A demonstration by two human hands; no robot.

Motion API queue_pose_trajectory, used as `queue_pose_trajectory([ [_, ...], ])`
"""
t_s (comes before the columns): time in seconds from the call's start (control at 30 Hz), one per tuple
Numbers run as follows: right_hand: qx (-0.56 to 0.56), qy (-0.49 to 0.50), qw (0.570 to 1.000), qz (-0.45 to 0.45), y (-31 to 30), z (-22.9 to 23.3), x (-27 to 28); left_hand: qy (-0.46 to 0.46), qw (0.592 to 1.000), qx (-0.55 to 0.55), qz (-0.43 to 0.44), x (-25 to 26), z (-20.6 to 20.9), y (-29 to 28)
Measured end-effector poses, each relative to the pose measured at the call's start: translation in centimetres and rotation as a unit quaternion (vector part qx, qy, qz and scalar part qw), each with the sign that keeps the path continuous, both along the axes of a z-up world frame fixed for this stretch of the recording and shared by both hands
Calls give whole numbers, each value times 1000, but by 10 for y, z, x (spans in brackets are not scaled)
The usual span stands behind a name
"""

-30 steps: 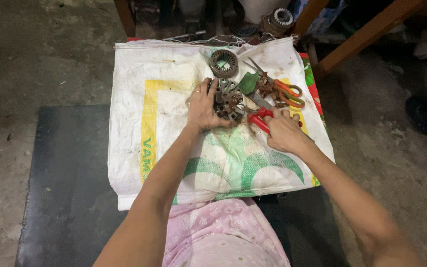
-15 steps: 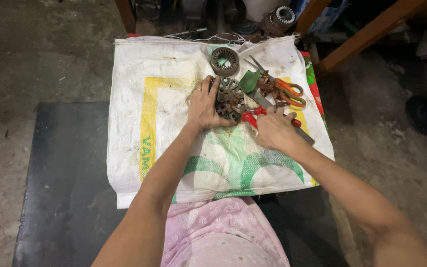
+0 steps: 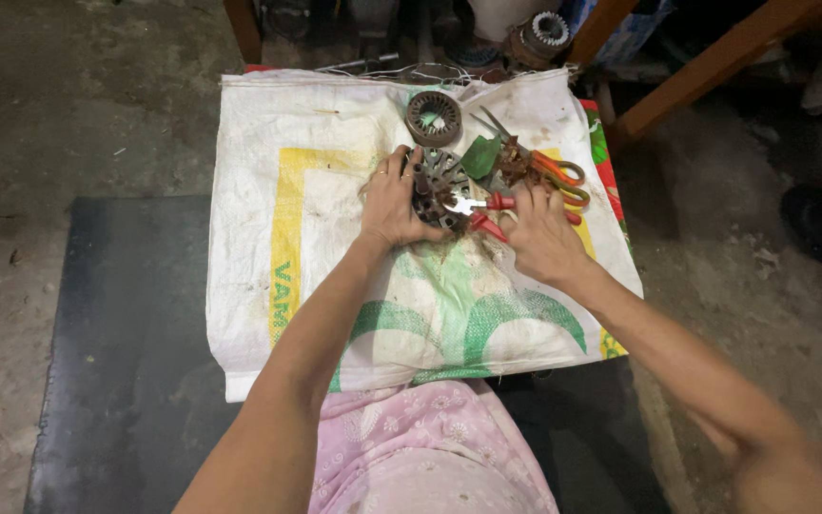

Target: The person uses red-handled pliers to scrape and remove debris from the slots of a circular metal mechanical part. They rotate the part to access different areas and continue the cleaning process throughout the clip.

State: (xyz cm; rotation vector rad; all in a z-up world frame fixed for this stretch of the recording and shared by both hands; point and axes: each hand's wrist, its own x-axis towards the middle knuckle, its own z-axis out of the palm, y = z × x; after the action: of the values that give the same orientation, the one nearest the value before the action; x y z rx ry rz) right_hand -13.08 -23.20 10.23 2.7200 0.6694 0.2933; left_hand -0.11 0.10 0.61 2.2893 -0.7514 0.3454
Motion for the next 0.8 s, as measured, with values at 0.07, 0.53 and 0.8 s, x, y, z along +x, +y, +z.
queue_pose_trajectory([
  [0.07,-64,-21,998,16,0,8,-1,5,1000,-3,-1,3,-2,-1],
  [0.53,-109,-123,986,-14,14,2,-9,39,999,-18,18,1,-5,-2],
  [0.8,218,-105,952,-188,-7,-61,-34,51,997,-50,8,2,-11,1],
])
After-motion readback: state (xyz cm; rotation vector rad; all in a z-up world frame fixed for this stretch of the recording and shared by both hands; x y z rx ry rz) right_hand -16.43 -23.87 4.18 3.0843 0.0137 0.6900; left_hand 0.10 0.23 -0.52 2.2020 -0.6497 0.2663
